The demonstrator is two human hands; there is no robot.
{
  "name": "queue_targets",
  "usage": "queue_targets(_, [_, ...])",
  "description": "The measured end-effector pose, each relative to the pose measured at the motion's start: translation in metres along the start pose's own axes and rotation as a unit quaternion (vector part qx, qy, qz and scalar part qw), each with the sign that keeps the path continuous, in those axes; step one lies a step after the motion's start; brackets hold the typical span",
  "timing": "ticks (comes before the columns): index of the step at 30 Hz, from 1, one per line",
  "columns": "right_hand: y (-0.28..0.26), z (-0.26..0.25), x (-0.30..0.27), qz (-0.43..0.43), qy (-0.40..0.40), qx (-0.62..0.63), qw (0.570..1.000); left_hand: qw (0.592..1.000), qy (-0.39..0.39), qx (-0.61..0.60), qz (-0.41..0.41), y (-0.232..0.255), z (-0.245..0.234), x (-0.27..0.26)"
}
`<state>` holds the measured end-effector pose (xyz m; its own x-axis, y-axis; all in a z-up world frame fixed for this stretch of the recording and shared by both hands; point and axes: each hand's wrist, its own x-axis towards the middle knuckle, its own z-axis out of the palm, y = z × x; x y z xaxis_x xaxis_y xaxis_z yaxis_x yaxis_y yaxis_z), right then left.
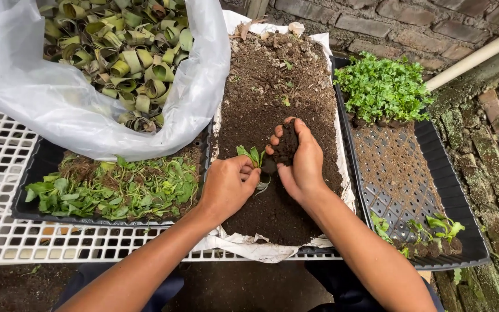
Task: Transplanting small green seedlings from a plastic bag and a starter tray into a larger container filled with soil.
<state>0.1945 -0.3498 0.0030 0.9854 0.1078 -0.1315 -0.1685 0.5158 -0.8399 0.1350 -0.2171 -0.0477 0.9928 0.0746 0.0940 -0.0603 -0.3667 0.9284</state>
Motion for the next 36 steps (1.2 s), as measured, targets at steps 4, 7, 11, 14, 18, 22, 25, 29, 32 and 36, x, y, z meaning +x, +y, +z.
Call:
queue_targets(4, [0.004, -0.011, 0.007, -0.017, 0.010, 0.045, 0.999, 1.000, 0.004, 0.014, -0.006, 0.000, 0.000, 0.000])
queue_targets(7, [0.003, -0.012, 0.003, -0.034, 0.014, 0.063, 0.997, 1.000, 0.008, 0.000, 0.018, -0.004, 0.002, -0.001])
queue_targets(11, [0.002, -0.011, 0.004, -0.044, 0.008, 0.074, 0.996, 0.999, 0.013, -0.017, 0.028, -0.007, 0.001, 0.001])
queue_targets(14, [0.002, -0.011, 0.002, -0.039, 0.006, 0.084, 0.996, 0.999, 0.015, -0.030, 0.028, -0.010, 0.002, 0.000])
queue_targets(18, [0.000, -0.009, -0.001, -0.047, 0.010, 0.090, 0.995, 0.999, 0.015, -0.032, 0.042, -0.010, 0.001, 0.001])
queue_targets(22, [-0.002, -0.009, -0.005, -0.055, 0.013, 0.083, 0.995, 0.998, 0.014, -0.034, 0.041, -0.013, 0.003, 0.001])
queue_targets(25, [-0.002, -0.010, -0.004, -0.060, 0.011, 0.085, 0.995, 0.998, 0.018, -0.024, 0.048, -0.015, 0.004, 0.002])
queue_targets(29, [-0.004, -0.007, -0.008, -0.070, 0.005, 0.068, 0.995, 0.998, 0.015, -0.019, 0.055, -0.014, 0.003, 0.001])
queue_targets(32, [-0.005, -0.005, -0.009, -0.075, 0.003, 0.070, 0.995, 0.998, 0.016, -0.023, 0.063, -0.012, 0.002, 0.001])
queue_targets(36, [-0.006, -0.001, -0.012, -0.075, 0.003, 0.078, 0.994, 0.998, 0.017, -0.022, 0.064, -0.008, -0.001, -0.001])
